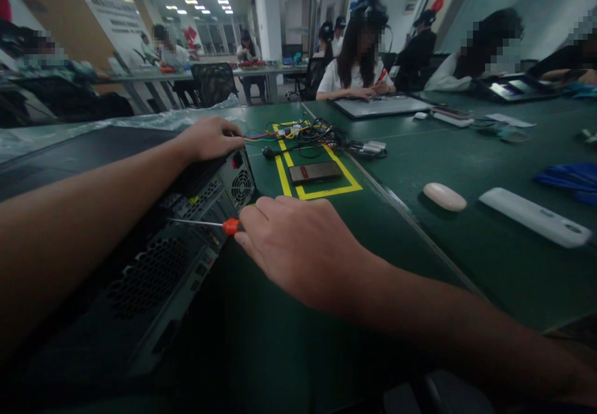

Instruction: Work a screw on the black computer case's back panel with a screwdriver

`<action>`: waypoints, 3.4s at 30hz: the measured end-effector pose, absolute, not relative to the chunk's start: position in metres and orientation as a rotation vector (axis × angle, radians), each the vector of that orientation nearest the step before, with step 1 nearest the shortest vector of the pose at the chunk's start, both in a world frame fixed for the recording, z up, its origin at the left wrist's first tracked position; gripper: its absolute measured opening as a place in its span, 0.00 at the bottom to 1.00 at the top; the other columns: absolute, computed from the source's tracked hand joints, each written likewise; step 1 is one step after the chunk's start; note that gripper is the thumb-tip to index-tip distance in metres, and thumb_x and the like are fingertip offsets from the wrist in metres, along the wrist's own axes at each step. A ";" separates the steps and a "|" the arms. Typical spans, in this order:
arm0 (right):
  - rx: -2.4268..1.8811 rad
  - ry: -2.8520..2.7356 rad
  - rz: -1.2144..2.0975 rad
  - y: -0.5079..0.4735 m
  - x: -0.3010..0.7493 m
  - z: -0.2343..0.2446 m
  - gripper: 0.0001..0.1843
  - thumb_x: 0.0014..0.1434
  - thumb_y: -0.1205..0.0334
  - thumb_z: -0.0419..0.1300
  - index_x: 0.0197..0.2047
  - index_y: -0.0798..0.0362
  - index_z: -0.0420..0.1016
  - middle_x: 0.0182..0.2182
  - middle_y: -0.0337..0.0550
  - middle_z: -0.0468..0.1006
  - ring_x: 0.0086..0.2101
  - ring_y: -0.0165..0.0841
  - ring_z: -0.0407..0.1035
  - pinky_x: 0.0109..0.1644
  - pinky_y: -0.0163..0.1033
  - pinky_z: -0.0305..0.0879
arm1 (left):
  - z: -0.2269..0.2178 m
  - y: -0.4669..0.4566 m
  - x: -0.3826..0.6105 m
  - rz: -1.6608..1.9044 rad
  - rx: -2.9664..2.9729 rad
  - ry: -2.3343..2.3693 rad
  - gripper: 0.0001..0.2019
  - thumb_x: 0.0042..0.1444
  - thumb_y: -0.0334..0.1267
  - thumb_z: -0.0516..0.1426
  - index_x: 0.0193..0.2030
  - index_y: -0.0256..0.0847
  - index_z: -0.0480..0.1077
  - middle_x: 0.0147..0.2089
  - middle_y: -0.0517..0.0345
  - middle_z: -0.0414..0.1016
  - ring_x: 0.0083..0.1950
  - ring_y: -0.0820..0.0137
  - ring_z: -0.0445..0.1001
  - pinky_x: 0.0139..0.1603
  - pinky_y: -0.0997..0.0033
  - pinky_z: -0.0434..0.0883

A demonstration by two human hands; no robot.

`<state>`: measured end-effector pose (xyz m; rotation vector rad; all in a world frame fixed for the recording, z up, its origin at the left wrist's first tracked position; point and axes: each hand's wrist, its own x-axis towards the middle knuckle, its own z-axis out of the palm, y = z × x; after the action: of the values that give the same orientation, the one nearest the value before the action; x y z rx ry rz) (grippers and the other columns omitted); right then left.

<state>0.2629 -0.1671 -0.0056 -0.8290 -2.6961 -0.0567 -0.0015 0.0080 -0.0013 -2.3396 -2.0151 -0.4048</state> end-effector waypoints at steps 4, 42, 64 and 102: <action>-0.807 -2.700 -0.053 -0.167 0.262 -0.007 0.14 0.80 0.63 0.53 0.45 0.54 0.79 0.40 0.46 0.85 0.40 0.41 0.81 0.32 0.45 0.52 | -0.002 0.009 -0.002 -0.426 -2.337 -2.020 0.26 0.59 0.52 0.58 0.53 0.38 0.88 0.52 0.40 0.87 0.55 0.46 0.82 0.59 0.53 0.76; -0.809 -2.675 -0.013 -0.172 0.268 0.001 0.18 0.82 0.60 0.51 0.44 0.53 0.79 0.39 0.45 0.86 0.39 0.38 0.80 0.31 0.45 0.48 | -0.004 0.012 -0.005 -0.417 -2.343 -1.994 0.27 0.58 0.53 0.57 0.53 0.40 0.88 0.51 0.41 0.87 0.54 0.45 0.82 0.59 0.51 0.76; -0.739 -2.648 -0.092 -0.169 0.270 -0.001 0.11 0.81 0.65 0.51 0.50 0.52 0.75 0.36 0.40 0.82 0.33 0.37 0.78 0.28 0.44 0.45 | -0.005 0.013 -0.005 -0.381 -2.351 -1.960 0.28 0.59 0.52 0.56 0.54 0.39 0.88 0.51 0.42 0.88 0.53 0.45 0.83 0.57 0.52 0.77; -0.810 -2.663 -0.097 -0.162 0.272 0.000 0.10 0.79 0.66 0.53 0.50 0.52 0.76 0.36 0.40 0.83 0.29 0.35 0.72 0.28 0.43 0.42 | 0.001 0.005 0.001 -0.270 -2.350 -1.972 0.35 0.60 0.58 0.49 0.57 0.34 0.85 0.54 0.36 0.85 0.55 0.46 0.80 0.59 0.50 0.73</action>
<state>0.2718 -0.1619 0.0004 -0.8102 -2.6631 -0.0972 0.0008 0.0045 0.0010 -2.3495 -1.9723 -0.2699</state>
